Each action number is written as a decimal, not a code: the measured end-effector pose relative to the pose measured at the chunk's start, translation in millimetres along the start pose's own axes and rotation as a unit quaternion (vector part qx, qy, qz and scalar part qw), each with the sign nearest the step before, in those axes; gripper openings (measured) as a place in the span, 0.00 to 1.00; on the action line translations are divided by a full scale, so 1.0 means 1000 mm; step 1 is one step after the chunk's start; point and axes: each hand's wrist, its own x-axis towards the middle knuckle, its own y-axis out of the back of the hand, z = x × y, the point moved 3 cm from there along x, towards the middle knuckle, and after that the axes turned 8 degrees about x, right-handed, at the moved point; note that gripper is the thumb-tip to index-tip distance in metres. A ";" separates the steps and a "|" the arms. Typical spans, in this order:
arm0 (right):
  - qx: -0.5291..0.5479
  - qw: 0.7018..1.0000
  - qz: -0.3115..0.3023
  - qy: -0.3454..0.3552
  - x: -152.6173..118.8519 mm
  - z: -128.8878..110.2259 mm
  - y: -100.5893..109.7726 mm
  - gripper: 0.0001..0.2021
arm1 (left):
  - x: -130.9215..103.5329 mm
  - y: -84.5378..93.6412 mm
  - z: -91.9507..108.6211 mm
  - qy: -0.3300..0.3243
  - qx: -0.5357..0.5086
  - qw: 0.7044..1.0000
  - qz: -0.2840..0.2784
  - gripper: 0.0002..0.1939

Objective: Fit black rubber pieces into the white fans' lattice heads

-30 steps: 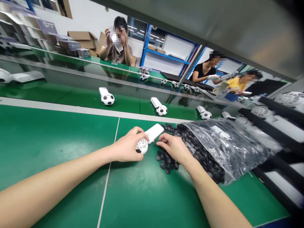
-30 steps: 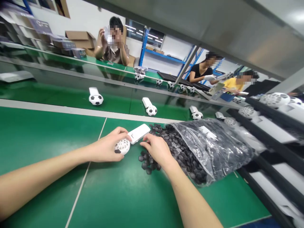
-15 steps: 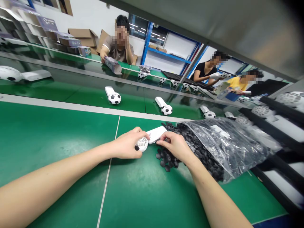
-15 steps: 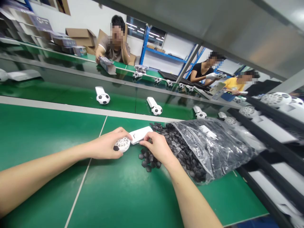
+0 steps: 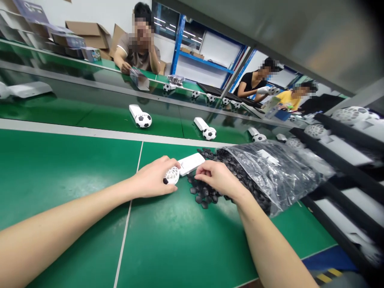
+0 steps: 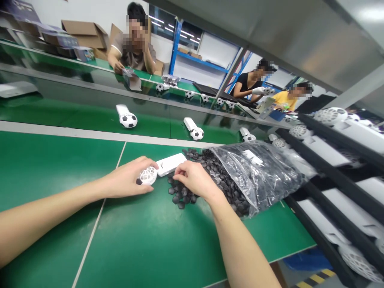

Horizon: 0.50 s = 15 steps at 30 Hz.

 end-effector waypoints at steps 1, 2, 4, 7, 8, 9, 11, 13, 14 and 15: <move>0.006 1.000 -0.017 0.007 0.000 -0.002 -0.003 0.03 | 0.000 -0.001 0.000 -0.005 -0.004 1.000 0.002 0.23; 0.006 1.000 -0.026 0.010 0.000 -0.003 -0.007 0.02 | 0.001 -0.002 -0.001 -0.010 -0.007 1.000 0.004 0.23; -0.010 1.000 -0.025 0.002 0.001 -0.004 -0.013 0.01 | 0.001 -0.003 -0.002 -0.014 -0.011 1.000 0.010 0.24; -0.029 0.999 -0.012 -0.029 0.003 0.001 -0.019 0.02 | 0.002 -0.005 -0.003 -0.015 -0.011 1.000 0.021 0.23; -0.025 0.999 -0.011 -0.036 0.003 0.002 -0.020 0.02 | 0.002 -0.006 -0.003 -0.015 -0.011 1.000 0.025 0.23; -0.014 0.999 -0.014 -0.038 0.003 0.003 -0.020 0.02 | 0.002 -0.006 -0.003 -0.015 -0.011 0.999 0.027 0.23; 0.018 0.999 -0.028 -0.036 0.002 0.002 -0.019 0.03 | 0.002 -0.007 -0.003 -0.013 -0.013 0.999 0.029 0.23; 0.075 0.995 -0.052 -0.030 -0.001 -0.002 -0.018 0.03 | 0.001 -0.007 -0.003 -0.011 -0.014 0.999 0.030 0.22; 0.106 0.992 -0.061 -0.023 -0.002 -0.006 -0.017 0.02 | 0.001 -0.006 -0.003 -0.012 -0.014 0.999 0.030 0.22; 0.132 0.989 -0.063 -0.010 -0.003 -0.010 -0.017 0.01 | 0.001 -0.006 -0.004 -0.016 -0.014 0.999 0.029 0.22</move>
